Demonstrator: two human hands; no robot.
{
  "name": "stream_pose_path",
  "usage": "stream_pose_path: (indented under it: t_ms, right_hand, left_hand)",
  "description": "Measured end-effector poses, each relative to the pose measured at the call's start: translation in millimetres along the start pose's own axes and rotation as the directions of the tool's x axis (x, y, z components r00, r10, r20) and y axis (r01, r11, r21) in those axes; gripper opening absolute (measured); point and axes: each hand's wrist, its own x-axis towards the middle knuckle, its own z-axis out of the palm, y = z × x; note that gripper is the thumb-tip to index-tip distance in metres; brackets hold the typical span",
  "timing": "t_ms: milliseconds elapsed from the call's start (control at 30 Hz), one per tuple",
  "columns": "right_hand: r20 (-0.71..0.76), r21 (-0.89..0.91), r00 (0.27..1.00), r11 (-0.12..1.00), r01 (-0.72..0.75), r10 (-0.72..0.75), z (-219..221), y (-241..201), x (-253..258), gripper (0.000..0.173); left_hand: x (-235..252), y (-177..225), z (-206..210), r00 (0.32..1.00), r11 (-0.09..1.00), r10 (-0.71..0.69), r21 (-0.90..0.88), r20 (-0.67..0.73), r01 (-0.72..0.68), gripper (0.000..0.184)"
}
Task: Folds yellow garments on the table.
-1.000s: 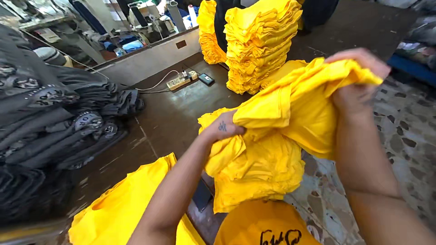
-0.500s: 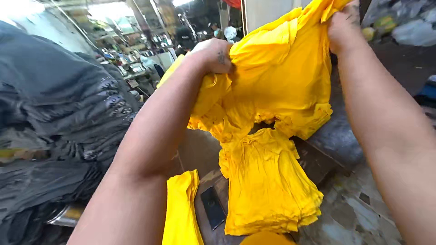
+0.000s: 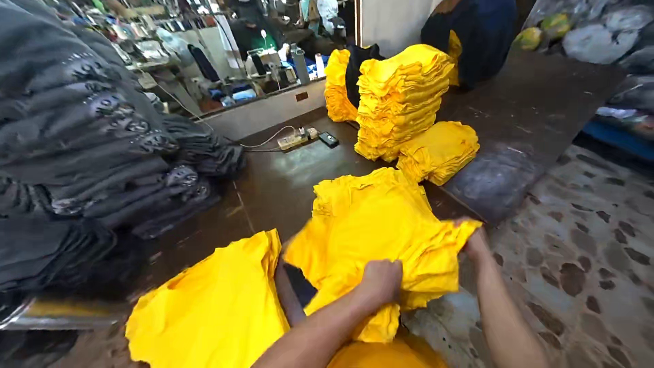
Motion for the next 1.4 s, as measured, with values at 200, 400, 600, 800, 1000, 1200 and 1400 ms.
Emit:
stream_pose_path:
  t_ms: [200, 400, 600, 800, 1000, 1200, 1400]
  right_hand:
    - [-0.065, -0.071, 0.995, 0.995, -0.076, 0.072, 6, -21, -8, 0.031]
    - [0.047, -0.157, 0.999, 0.987, -0.016, 0.024, 55, -120, 58, 0.029]
    - [0.198, 0.006, 0.953, 0.972, 0.234, -0.231, 114, -183, 165, 0.027]
    - [0.169, 0.101, 0.842, 0.858, 0.503, -0.513, 110, -241, 184, 0.028]
    - [0.258, 0.055, 0.369, 0.395, 0.917, -0.893, 69, -265, 138, 0.026]
    - [-0.136, -0.061, 0.581, 0.592, 0.804, -0.802, 72, -327, 75, 0.029]
    - [-0.059, -0.069, 0.642, 0.645, 0.761, -0.764, 95, -339, 72, 0.019]
  left_hand:
    - [-19, -22, -55, 1.0, 0.997, -0.017, 0.074, 0.016, 0.016, 0.053]
    - [-22, -83, -163, 0.987, 0.995, 0.034, 0.1, -0.157, -0.019, 0.039]
    - [-13, -125, -288, 0.916, 0.987, -0.002, 0.147, -0.402, 0.066, 0.025]
    - [-46, -90, -351, 0.804, 0.907, -0.041, 0.316, -0.593, 0.279, 0.03]
    - [-67, -80, -346, 0.684, 0.875, 0.193, 0.438, -0.704, 0.204, 0.036]
    - [-109, -47, -321, 0.698, 0.951, 0.23, 0.308, -0.678, -0.013, 0.021]
    - [-136, -58, -252, 0.835, 0.985, 0.166, 0.123, -0.525, -0.118, 0.018]
